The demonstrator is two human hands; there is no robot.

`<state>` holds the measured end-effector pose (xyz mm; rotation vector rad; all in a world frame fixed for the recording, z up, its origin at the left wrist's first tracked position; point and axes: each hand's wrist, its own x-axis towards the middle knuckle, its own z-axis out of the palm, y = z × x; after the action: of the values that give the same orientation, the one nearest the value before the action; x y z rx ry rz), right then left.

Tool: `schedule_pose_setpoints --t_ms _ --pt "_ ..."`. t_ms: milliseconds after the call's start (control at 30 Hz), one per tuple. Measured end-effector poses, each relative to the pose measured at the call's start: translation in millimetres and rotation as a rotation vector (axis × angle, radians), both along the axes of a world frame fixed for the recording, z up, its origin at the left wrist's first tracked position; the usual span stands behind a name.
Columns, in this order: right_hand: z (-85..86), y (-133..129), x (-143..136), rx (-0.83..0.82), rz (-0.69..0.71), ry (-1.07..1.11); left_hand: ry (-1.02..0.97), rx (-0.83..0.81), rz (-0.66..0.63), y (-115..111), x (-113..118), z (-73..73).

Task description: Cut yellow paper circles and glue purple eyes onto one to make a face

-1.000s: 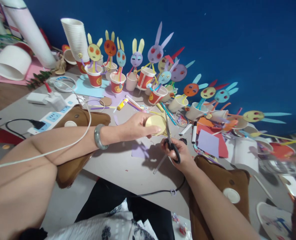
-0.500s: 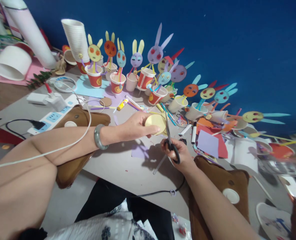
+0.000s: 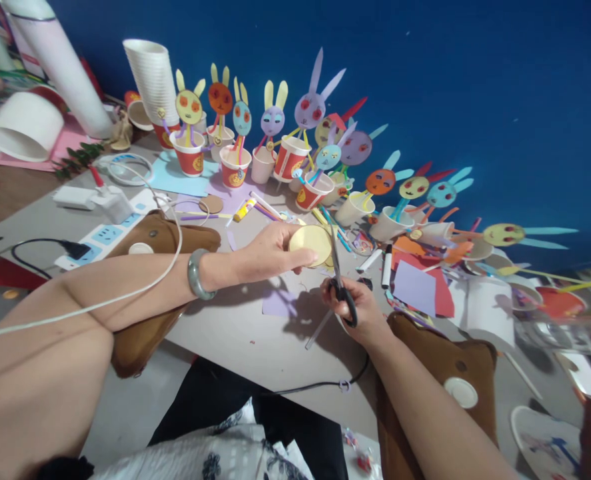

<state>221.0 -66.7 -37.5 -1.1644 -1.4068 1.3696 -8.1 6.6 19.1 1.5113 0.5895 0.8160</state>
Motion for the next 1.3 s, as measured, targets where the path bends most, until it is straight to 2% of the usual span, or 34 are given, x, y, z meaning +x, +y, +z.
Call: schedule_pose_setpoints --t_ms 333,600,833,1300 --pt "2.2 0.0 -1.4 0.001 0.005 -0.024 0.011 -0.03 -0.043 -0.1 0.8 1.2" --pt "5.3 0.0 -3.4 0.018 0.011 0.001 -0.001 0.008 -0.083 0.5 0.8 -0.4" --pt "3.7 -0.1 -2.4 0.04 0.029 0.031 -0.009 -0.084 -0.104 -0.8 1.3 1.9" --pt "1.8 0.6 -2.2 0.04 0.031 0.035 0.022 -0.113 -0.13 -0.9 0.3 4.5"
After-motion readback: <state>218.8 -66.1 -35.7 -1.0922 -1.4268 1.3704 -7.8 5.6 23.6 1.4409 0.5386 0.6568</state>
